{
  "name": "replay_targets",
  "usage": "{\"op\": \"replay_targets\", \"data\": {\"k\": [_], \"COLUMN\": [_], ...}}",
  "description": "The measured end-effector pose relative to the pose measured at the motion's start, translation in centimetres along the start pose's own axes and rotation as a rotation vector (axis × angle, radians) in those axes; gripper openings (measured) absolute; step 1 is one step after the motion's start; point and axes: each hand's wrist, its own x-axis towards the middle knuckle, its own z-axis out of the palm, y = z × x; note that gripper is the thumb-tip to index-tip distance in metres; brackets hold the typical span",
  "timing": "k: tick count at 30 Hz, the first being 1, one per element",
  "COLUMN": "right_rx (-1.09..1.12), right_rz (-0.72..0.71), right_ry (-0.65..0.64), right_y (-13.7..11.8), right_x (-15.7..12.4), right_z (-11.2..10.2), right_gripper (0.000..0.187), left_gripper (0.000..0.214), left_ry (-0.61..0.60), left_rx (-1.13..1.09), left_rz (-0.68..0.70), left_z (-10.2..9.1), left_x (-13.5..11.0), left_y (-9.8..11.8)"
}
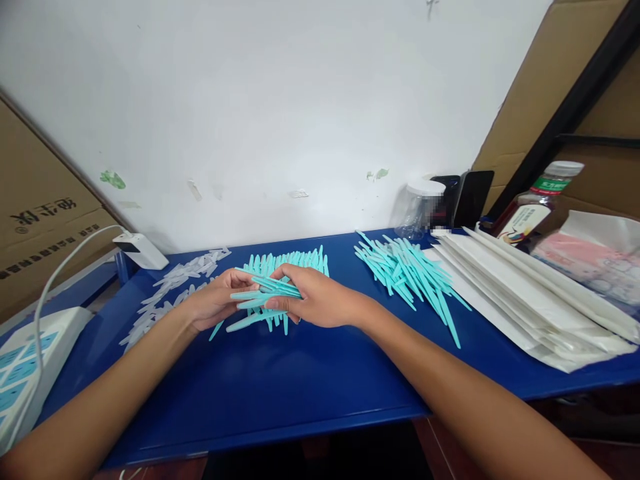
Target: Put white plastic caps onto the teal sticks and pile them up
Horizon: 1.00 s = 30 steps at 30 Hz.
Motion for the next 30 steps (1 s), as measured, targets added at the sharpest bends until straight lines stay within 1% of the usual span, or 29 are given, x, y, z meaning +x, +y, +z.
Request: {"op": "replay_targets", "data": {"k": [2,5,8,10,12,16,18,20,24,28,30], "right_rx": [0.004,-0.025,-0.056,-0.063,-0.072,-0.081,-0.074,-0.068,-0.035,0.029,0.038], "right_rz": [-0.012,-0.012,-0.011,-0.001,0.027,0.064,0.064,0.062,0.073,0.044,0.025], "right_ry": [0.020,0.073,0.110,0.123,0.143,0.197,0.194,0.172,0.127,0.149,0.161], "right_y": [0.3,0.9,1.2,1.3,1.5,1.8,1.8,1.7,1.3,1.3,1.5], "right_x": [0.2,0.5,0.6,0.7,0.7,0.8,0.9,0.8,0.7,0.9,1.0], "right_z": [0.0,-0.1,-0.4,-0.6,-0.6,-0.3,-0.1,0.0,0.3,0.5,0.3], "right_gripper": [0.031,0.032,0.037,0.040,0.043,0.051,0.056,0.056,0.053,0.046,0.046], "left_gripper": [0.023,0.027,0.045,0.058,0.062,0.054,0.048,0.042,0.037,0.034,0.034], "left_ry": [0.006,0.066,0.119,0.129,0.137,0.194,0.220,0.240,0.273,0.283,0.303], "left_rx": [-0.020,-0.019,0.010,0.042,0.096,0.185,0.199,0.204,0.252,0.284,0.277], "left_rz": [0.006,0.031,0.068,0.096,0.150,0.258,0.275,0.287,0.293,0.308,0.325], "left_z": [0.3,0.8,1.1,1.4,1.9,3.6,4.3,4.6,4.7,4.7,4.5], "left_x": [0.0,0.2,0.2,0.2,0.0,-0.3,-0.3,-0.3,-0.4,-0.4,-0.3], "left_y": [0.1,0.3,0.5,0.4,0.2,-0.8,-1.3,-1.5,-1.3,-1.1,-1.2]}}
